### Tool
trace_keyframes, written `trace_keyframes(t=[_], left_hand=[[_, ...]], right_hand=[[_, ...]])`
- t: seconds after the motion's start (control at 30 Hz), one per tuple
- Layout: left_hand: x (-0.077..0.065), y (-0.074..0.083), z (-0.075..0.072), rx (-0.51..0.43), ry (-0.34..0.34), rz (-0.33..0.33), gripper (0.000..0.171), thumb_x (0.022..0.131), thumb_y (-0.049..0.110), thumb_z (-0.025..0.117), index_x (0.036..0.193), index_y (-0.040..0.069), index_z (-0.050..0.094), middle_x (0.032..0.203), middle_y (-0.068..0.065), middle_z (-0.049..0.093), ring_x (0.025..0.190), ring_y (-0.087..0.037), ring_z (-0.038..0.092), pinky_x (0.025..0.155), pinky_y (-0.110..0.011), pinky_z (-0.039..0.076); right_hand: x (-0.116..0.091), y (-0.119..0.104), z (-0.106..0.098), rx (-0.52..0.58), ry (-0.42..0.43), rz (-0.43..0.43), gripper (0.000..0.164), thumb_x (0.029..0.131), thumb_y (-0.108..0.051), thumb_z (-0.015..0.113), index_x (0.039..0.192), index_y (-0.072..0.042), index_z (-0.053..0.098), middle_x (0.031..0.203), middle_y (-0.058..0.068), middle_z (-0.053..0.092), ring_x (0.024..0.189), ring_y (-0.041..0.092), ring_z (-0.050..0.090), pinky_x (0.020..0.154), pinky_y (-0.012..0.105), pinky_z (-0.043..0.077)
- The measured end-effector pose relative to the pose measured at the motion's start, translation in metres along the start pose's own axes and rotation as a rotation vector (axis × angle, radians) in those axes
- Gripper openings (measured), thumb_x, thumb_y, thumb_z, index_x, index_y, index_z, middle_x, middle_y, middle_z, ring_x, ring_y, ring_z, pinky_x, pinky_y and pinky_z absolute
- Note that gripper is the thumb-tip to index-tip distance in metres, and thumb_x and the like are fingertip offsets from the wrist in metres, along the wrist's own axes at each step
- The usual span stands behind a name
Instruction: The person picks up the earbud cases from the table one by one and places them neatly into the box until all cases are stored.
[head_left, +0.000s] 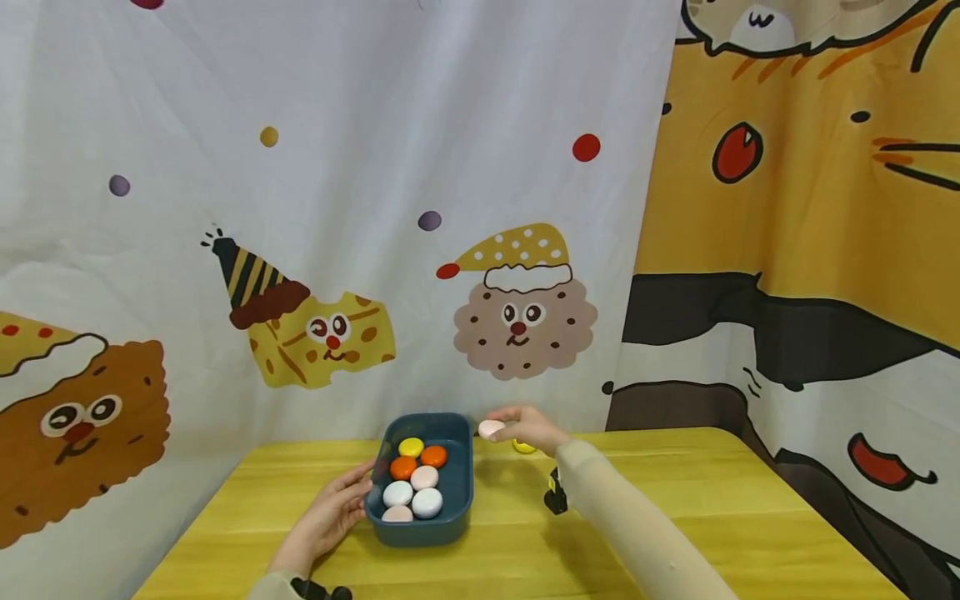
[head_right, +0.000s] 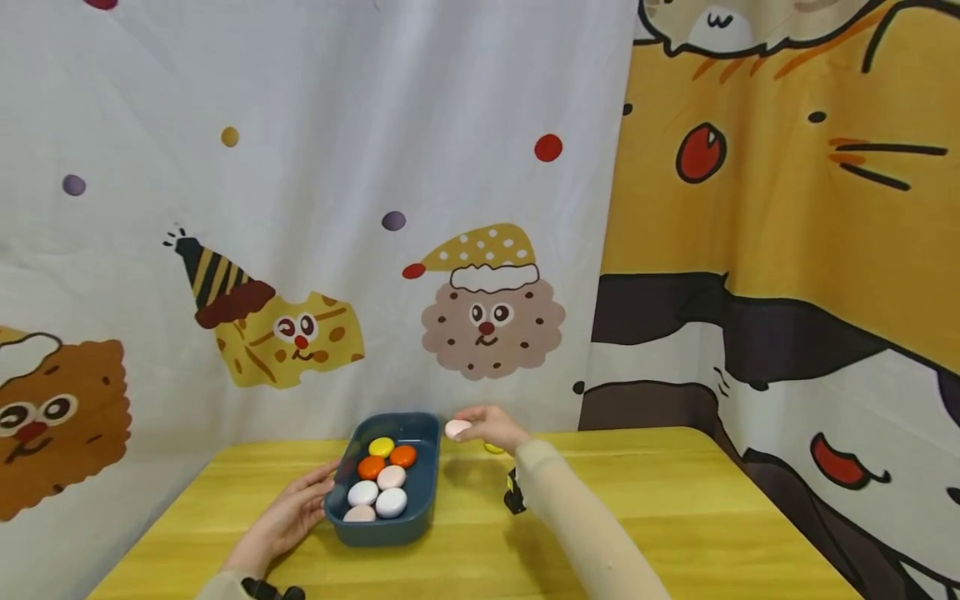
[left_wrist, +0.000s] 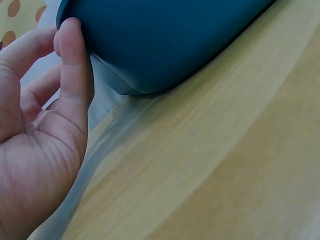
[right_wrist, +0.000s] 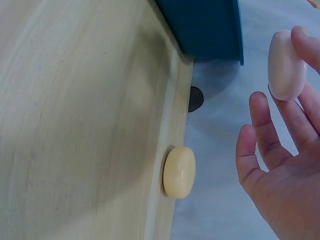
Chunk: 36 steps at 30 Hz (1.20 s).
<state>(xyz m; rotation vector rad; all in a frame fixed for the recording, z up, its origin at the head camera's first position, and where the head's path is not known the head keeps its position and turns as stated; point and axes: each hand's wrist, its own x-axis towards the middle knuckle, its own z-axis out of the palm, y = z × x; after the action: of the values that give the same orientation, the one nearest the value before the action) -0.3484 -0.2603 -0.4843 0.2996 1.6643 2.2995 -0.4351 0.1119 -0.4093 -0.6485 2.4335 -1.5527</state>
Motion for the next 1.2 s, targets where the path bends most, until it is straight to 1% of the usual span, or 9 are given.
trace_keyframes(t=[0.1, 0.17, 0.33, 0.5, 0.63, 0.83, 0.93, 1.07, 1.2], left_hand=[[0.0, -0.002, 0.0, -0.018, 0.016, 0.009, 0.056, 0.102, 0.008, 0.048, 0.153, 0.001, 0.025, 0.096, 0.0, 0.06, 0.072, -0.006, 0.06, 0.065, -0.018, 0.052], [0.0, -0.003, 0.002, -0.02, 0.021, 0.012, 0.056, 0.102, 0.008, 0.048, 0.152, 0.001, 0.027, 0.098, 0.0, 0.059, 0.072, -0.006, 0.06, 0.065, -0.019, 0.052], [-0.001, -0.003, 0.004, -0.009, 0.015, -0.012, 0.059, 0.102, 0.009, 0.048, 0.153, 0.0, 0.02, 0.095, 0.001, 0.06, 0.074, -0.006, 0.06, 0.066, -0.019, 0.052], [-0.001, -0.001, 0.004, -0.004, 0.029, 0.002, 0.056, 0.102, 0.008, 0.047, 0.153, 0.001, 0.025, 0.102, 0.0, 0.06, 0.073, -0.005, 0.059, 0.065, -0.019, 0.051], [-0.001, 0.001, 0.004, -0.013, 0.029, -0.004, 0.056, 0.102, 0.008, 0.046, 0.153, 0.002, 0.024, 0.106, -0.002, 0.059, 0.073, -0.005, 0.059, 0.066, -0.018, 0.052], [-0.001, -0.003, 0.003, -0.013, 0.046, -0.03, 0.061, 0.101, 0.01, 0.05, 0.154, 0.002, 0.02, 0.108, -0.004, 0.056, 0.073, -0.006, 0.058, 0.066, -0.019, 0.051], [-0.001, -0.004, 0.003, -0.001, 0.04, -0.025, 0.061, 0.101, 0.011, 0.051, 0.154, 0.003, 0.022, 0.11, -0.004, 0.057, 0.076, -0.007, 0.059, 0.068, -0.02, 0.051], [-0.003, -0.004, 0.001, -0.001, 0.029, -0.011, 0.055, 0.101, 0.011, 0.05, 0.153, 0.007, 0.03, 0.107, -0.002, 0.06, 0.077, -0.007, 0.059, 0.068, -0.019, 0.051], [-0.003, -0.003, 0.002, -0.033, 0.01, -0.012, 0.047, 0.101, 0.011, 0.05, 0.148, 0.013, 0.042, 0.102, -0.001, 0.063, 0.076, -0.007, 0.06, 0.067, -0.019, 0.052]], right_hand=[[0.0, 0.001, 0.001, 0.014, -0.007, 0.002, 0.047, 0.084, -0.023, 0.076, 0.127, -0.008, 0.064, 0.128, 0.008, 0.059, 0.116, 0.026, 0.052, 0.1, 0.057, 0.038], [-0.001, 0.001, 0.002, 0.023, -0.006, 0.015, 0.048, 0.084, -0.023, 0.077, 0.127, -0.008, 0.064, 0.128, 0.008, 0.059, 0.116, 0.026, 0.052, 0.1, 0.058, 0.037], [-0.001, 0.001, 0.004, -0.006, -0.001, 0.019, 0.049, 0.084, -0.021, 0.076, 0.128, -0.006, 0.063, 0.128, 0.008, 0.059, 0.115, 0.026, 0.052, 0.097, 0.056, 0.04], [0.001, -0.004, 0.006, -0.012, -0.013, -0.007, 0.049, 0.084, -0.023, 0.076, 0.128, -0.006, 0.063, 0.128, 0.008, 0.06, 0.112, 0.025, 0.055, 0.095, 0.057, 0.042], [0.005, -0.004, 0.009, 0.005, -0.007, -0.027, 0.049, 0.084, -0.02, 0.076, 0.128, -0.003, 0.063, 0.127, 0.009, 0.06, 0.112, 0.025, 0.055, 0.096, 0.054, 0.042], [0.004, -0.001, 0.011, 0.013, 0.001, -0.052, 0.051, 0.085, -0.015, 0.075, 0.13, 0.004, 0.059, 0.123, 0.012, 0.062, 0.109, 0.024, 0.057, 0.092, 0.041, 0.047], [0.003, -0.002, 0.011, 0.011, 0.01, -0.048, 0.05, 0.085, -0.016, 0.075, 0.129, 0.002, 0.06, 0.122, 0.011, 0.063, 0.106, 0.022, 0.059, 0.092, 0.04, 0.048], [0.003, -0.004, 0.012, -0.007, 0.007, -0.053, 0.051, 0.084, -0.018, 0.075, 0.129, 0.001, 0.06, 0.122, 0.011, 0.064, 0.104, 0.021, 0.06, 0.092, 0.043, 0.048], [0.0, -0.005, 0.012, -0.008, 0.012, -0.061, 0.049, 0.085, -0.016, 0.075, 0.127, 0.003, 0.061, 0.12, 0.012, 0.064, 0.102, 0.021, 0.06, 0.092, 0.044, 0.048]])
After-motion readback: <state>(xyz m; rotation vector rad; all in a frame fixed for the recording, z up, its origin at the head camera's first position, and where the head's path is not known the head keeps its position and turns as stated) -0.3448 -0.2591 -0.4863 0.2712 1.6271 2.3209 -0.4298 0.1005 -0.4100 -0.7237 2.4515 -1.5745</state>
